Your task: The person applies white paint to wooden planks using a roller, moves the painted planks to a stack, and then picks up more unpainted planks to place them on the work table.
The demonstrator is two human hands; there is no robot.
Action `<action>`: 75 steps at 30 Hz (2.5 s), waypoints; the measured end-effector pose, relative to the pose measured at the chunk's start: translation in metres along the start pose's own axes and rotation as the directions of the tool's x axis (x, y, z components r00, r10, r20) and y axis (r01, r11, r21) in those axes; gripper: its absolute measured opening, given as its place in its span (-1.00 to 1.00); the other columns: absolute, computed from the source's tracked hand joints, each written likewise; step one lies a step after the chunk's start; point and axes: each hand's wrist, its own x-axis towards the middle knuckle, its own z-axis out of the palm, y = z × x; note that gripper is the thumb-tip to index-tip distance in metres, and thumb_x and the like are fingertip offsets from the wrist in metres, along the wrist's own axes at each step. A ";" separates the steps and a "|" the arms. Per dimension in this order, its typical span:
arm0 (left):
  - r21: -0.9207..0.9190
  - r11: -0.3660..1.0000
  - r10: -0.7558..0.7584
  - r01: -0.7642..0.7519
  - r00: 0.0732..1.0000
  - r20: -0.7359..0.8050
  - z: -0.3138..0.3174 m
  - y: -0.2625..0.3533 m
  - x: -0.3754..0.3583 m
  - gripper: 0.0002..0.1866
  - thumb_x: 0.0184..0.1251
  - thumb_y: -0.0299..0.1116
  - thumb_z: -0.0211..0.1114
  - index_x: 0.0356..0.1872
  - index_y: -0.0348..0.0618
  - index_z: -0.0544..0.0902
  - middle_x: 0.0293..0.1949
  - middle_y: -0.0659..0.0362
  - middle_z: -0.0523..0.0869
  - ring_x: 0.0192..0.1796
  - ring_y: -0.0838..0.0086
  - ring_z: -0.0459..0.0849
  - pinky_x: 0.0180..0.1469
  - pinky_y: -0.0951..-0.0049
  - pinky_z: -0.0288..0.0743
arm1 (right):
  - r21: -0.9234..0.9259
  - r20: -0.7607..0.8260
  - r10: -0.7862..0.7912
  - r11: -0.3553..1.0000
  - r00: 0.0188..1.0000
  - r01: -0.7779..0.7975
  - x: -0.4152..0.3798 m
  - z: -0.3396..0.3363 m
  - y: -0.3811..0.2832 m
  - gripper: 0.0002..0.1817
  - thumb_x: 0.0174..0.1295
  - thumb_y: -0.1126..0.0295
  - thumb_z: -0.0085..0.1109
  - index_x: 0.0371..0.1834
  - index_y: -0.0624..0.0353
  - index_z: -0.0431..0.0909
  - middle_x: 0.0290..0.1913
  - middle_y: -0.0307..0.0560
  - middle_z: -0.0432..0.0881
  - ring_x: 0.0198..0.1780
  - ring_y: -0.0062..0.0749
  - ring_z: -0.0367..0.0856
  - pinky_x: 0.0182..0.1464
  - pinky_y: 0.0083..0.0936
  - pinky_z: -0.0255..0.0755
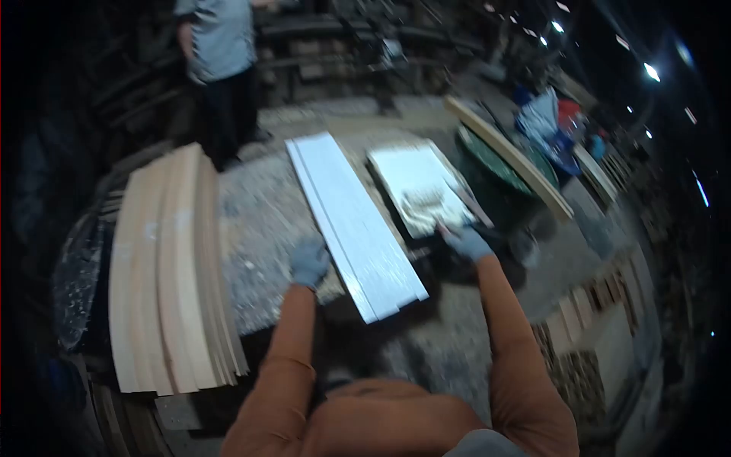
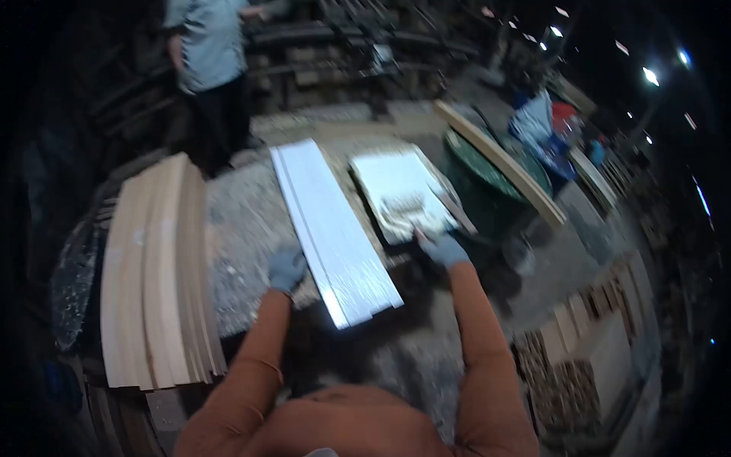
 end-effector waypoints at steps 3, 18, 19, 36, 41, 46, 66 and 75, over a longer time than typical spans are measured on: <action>0.020 1.000 0.005 -0.002 0.985 -0.170 -0.013 0.014 -0.009 -0.61 0.02 -0.13 0.09 -0.10 0.00 0.58 -0.01 0.10 0.58 0.02 0.10 0.50 0.03 0.06 0.37 | 0.188 -0.311 -0.044 0.976 0.949 0.107 -0.035 0.008 0.018 -0.34 0.13 -0.09 -0.05 0.22 0.11 0.37 0.07 0.27 0.49 0.11 0.03 0.47 0.14 -0.32 0.30; -0.023 0.997 -0.071 0.069 0.996 -0.058 -0.033 0.026 -0.010 -0.60 0.07 -0.14 0.06 -0.04 0.05 0.56 0.04 0.21 0.56 0.16 0.13 0.39 0.24 -0.14 0.08 | -0.179 0.216 0.569 0.822 0.793 -0.541 -0.319 0.302 0.137 -0.64 0.24 0.20 -0.12 -0.08 0.19 0.53 -0.04 0.14 0.57 -0.06 -0.10 0.60 -0.06 -0.28 0.45; -0.028 0.998 -0.048 0.047 0.998 -0.048 -0.032 0.026 -0.007 -0.60 0.07 -0.14 0.06 -0.04 0.05 0.56 0.04 0.21 0.56 0.16 0.13 0.39 0.24 -0.14 0.08 | -0.183 0.219 0.574 0.818 0.789 -0.545 -0.325 0.305 0.138 -0.65 0.24 0.20 -0.12 -0.11 0.18 0.55 -0.06 0.14 0.58 -0.07 -0.10 0.60 -0.07 -0.27 0.45; -0.005 0.996 -0.090 0.090 0.995 0.052 -0.046 0.023 -0.020 -0.40 0.12 -0.03 0.11 0.21 -0.01 0.41 0.27 0.06 0.36 0.34 -0.01 0.18 0.32 -0.22 -0.19 | 0.118 0.202 0.308 0.935 0.930 -0.335 -0.269 0.360 0.055 -0.39 -0.01 0.15 0.12 0.17 0.14 0.38 0.19 0.20 0.37 0.18 0.08 0.37 0.17 -0.23 0.32; 0.126 0.959 -0.235 0.255 0.961 -0.148 -0.095 0.047 -0.106 -0.41 0.11 -0.06 0.16 0.20 -0.04 0.42 0.26 0.05 0.35 0.32 -0.09 0.15 0.33 -0.22 -0.20 | 0.037 0.409 0.657 0.682 0.633 -0.731 -0.328 0.362 0.138 -0.27 0.03 0.07 0.19 0.26 0.17 0.26 0.18 0.25 0.37 0.18 0.10 0.37 0.17 -0.16 0.32; 0.117 0.987 0.114 -0.112 0.993 -0.006 -0.068 0.081 -0.240 -0.40 -0.01 -0.14 0.22 0.15 -0.06 0.45 0.22 0.00 0.35 0.27 -0.04 0.21 0.33 -0.27 -0.22 | -0.096 0.457 0.563 0.801 0.688 -0.591 -0.404 0.349 0.212 -0.39 0.05 0.09 0.15 0.17 0.12 0.36 0.12 0.20 0.43 0.13 0.09 0.43 0.14 -0.17 0.35; 0.407 0.913 -0.343 0.006 0.548 0.763 0.084 0.215 -0.320 -0.28 0.08 0.11 0.19 0.30 0.19 0.26 0.24 0.16 0.37 0.25 0.20 0.34 0.17 -0.19 0.07 | -0.043 0.383 0.766 0.573 0.516 -0.819 -0.515 0.442 0.354 -0.57 0.16 0.07 -0.05 -0.05 0.08 0.59 -0.06 0.10 0.61 0.07 -0.03 0.51 -0.02 -0.13 0.42; -0.208 0.964 0.266 -0.168 0.512 0.817 0.204 0.125 -0.321 -0.39 0.11 0.09 0.15 0.05 -0.17 0.43 -0.27 -0.14 0.64 -0.22 -0.11 0.59 -0.20 0.16 0.48 | 0.126 0.328 0.776 0.529 0.538 -0.839 -0.595 0.372 0.281 -0.68 0.09 0.18 0.02 -0.23 0.10 0.66 -0.20 0.06 0.66 -0.18 0.02 0.62 -0.09 -0.18 0.45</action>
